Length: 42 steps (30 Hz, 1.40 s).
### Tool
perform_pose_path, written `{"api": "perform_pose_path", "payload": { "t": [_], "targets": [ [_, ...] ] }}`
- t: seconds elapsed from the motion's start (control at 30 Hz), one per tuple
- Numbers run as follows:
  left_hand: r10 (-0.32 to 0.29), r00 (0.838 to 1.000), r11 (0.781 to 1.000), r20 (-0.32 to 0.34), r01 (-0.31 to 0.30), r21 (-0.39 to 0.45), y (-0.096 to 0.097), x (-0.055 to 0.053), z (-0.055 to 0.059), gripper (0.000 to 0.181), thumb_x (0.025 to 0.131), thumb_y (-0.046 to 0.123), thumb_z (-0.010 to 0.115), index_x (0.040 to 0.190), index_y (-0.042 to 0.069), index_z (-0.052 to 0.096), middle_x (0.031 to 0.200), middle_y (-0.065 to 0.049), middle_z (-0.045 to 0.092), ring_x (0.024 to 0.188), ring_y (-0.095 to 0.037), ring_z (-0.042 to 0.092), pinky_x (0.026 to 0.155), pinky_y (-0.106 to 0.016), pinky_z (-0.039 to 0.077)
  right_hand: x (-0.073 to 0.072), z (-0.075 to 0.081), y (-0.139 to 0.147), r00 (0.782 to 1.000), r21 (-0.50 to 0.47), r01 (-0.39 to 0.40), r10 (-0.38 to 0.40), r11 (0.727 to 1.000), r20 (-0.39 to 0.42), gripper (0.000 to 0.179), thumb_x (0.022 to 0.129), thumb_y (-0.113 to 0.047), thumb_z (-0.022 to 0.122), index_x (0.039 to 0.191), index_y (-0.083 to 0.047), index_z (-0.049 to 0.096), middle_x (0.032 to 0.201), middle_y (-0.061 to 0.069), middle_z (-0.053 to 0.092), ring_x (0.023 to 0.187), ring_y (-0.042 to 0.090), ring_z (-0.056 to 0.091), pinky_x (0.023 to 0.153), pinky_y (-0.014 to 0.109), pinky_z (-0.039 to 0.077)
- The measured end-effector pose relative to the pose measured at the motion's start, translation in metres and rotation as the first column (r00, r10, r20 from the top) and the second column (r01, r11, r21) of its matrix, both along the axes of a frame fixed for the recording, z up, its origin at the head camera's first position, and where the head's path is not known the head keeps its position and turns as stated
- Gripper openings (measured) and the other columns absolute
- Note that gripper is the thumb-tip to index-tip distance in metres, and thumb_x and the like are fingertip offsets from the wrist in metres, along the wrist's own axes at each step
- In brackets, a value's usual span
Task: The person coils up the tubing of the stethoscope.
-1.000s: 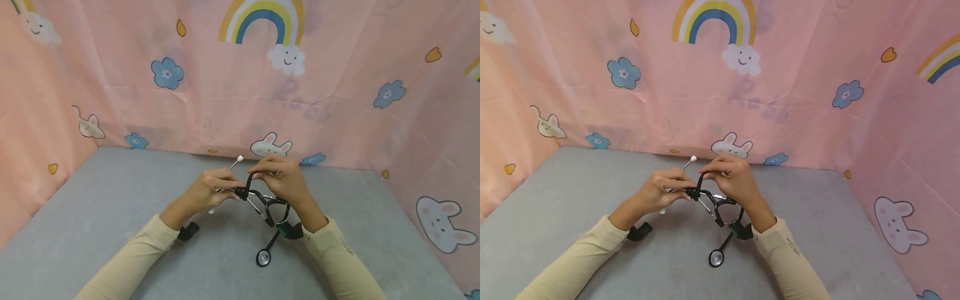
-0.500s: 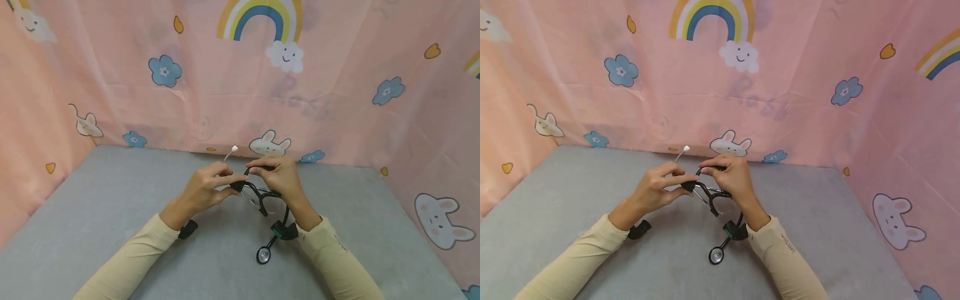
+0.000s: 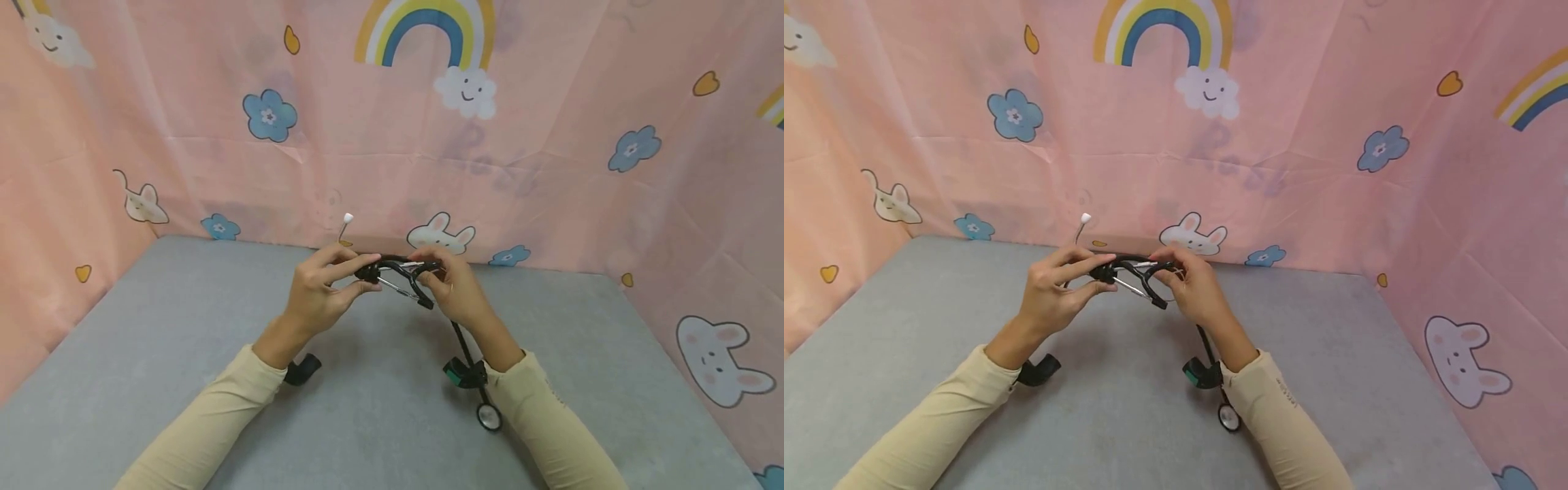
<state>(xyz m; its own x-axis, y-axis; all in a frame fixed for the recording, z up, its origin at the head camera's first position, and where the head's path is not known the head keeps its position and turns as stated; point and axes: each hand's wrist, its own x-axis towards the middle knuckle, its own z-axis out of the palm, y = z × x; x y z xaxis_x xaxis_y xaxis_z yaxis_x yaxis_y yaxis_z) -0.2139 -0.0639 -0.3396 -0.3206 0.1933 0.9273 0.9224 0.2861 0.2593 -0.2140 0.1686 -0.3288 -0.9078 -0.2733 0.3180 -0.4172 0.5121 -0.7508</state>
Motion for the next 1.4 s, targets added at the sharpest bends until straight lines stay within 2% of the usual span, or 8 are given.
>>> {"api": "perform_pose_path", "payload": {
  "t": [0.07,0.2,0.47,0.77,0.93,1.07,1.27,1.4],
  "targets": [
    [-0.015,0.999,0.999,0.038,0.013,0.042,0.000,0.001,0.002,0.041,0.063,0.002,0.091,0.102,0.002,0.078,0.082,-0.009,0.066,0.068,-0.017,0.060,0.060,-0.021,0.043,0.002,-0.002,-0.004,0.999,0.005,0.041,-0.041,0.999,-0.006,0.022,0.099,-0.003,0.058,0.120,-0.005,0.064,0.117,0.016,0.067,0.105,0.032,0.067,0.086,0.047,0.056],
    [0.010,0.998,0.995,0.062,-0.016,0.096,-0.001,0.001,0.005,0.041,0.063,0.001,0.091,0.102,0.000,0.078,0.083,-0.011,0.068,0.069,-0.018,0.063,0.063,-0.019,0.047,0.008,-0.005,-0.017,0.990,0.060,0.090,-0.083,0.994,-0.110,0.015,0.094,-0.005,0.066,0.108,-0.003,0.067,0.106,0.015,0.068,0.097,0.030,0.068,0.081,0.043,0.057],
    [0.100,0.983,0.976,0.153,-0.127,0.176,-0.009,-0.002,0.009,0.036,0.068,0.000,0.088,0.103,0.000,0.078,0.091,-0.013,0.072,0.081,-0.023,0.069,0.073,-0.016,0.053,0.025,-0.013,-0.052,0.975,0.086,-0.016,0.035,0.996,-0.221,0.014,0.094,-0.009,0.067,0.105,-0.002,0.071,0.101,0.010,0.074,0.083,0.016,0.069,0.071,0.029,0.057],
    [0.153,0.966,0.972,0.207,-0.185,0.145,-0.011,-0.002,0.010,0.033,0.072,0.004,0.086,0.105,0.002,0.078,0.094,-0.012,0.072,0.085,-0.024,0.070,0.076,-0.018,0.056,0.037,-0.012,-0.061,0.888,0.154,-0.007,0.077,0.988,-0.453,0.014,0.087,-0.003,0.073,0.101,-0.001,0.070,0.093,0.010,0.069,0.078,0.016,0.065,0.066,0.027,0.055],
    [0.317,0.940,0.946,0.128,-0.323,0.026,-0.012,0.000,0.006,0.031,0.076,0.010,0.086,0.106,0.006,0.079,0.090,-0.008,0.070,0.075,-0.022,0.065,0.063,-0.027,0.051,0.043,-0.010,-0.064,0.868,0.217,0.040,0.074,0.975,-0.492,0.012,0.090,-0.006,0.072,0.101,-0.003,0.070,0.093,0.007,0.067,0.080,0.015,0.064,0.068,0.026,0.055],
    [0.410,0.911,0.911,0.044,-0.408,-0.052,-0.013,0.001,0.001,0.029,0.076,0.007,0.085,0.104,0.008,0.079,0.086,-0.009,0.067,0.069,-0.022,0.059,0.056,-0.030,0.047,0.045,-0.008,-0.064,0.875,0.215,0.055,0.057,0.975,-0.480,0.010,0.091,-0.007,0.070,0.101,-0.003,0.070,0.094,0.006,0.065,0.077,0.016,0.061,0.067,0.026,0.055],
    [0.480,0.868,0.851,-0.130,-0.496,-0.174,-0.008,0.003,-0.005,0.026,0.079,0.010,0.083,0.105,0.011,0.079,0.086,-0.008,0.065,0.074,-0.024,0.065,0.058,-0.032,0.055,0.046,-0.008,-0.059,0.898,0.182,0.067,0.021,0.981,-0.440,0.014,0.088,-0.013,0.076,0.098,-0.004,0.072,0.092,0.005,0.066,0.073,0.014,0.060,0.064,0.025,0.053],
    [0.487,0.848,0.812,-0.208,-0.528,-0.250,-0.004,0.002,-0.004,0.028,0.077,0.017,0.084,0.105,0.014,0.079,0.086,-0.008,0.063,0.072,-0.022,0.060,0.054,-0.029,0.053,0.038,-0.005,-0.052,0.878,0.174,0.092,0.003,0.980,-0.479,0.011,0.087,-0.011,0.076,0.094,-0.004,0.073,0.089,0.005,0.066,0.075,0.014,0.060,0.064,0.024,0.053]
  ]
}}
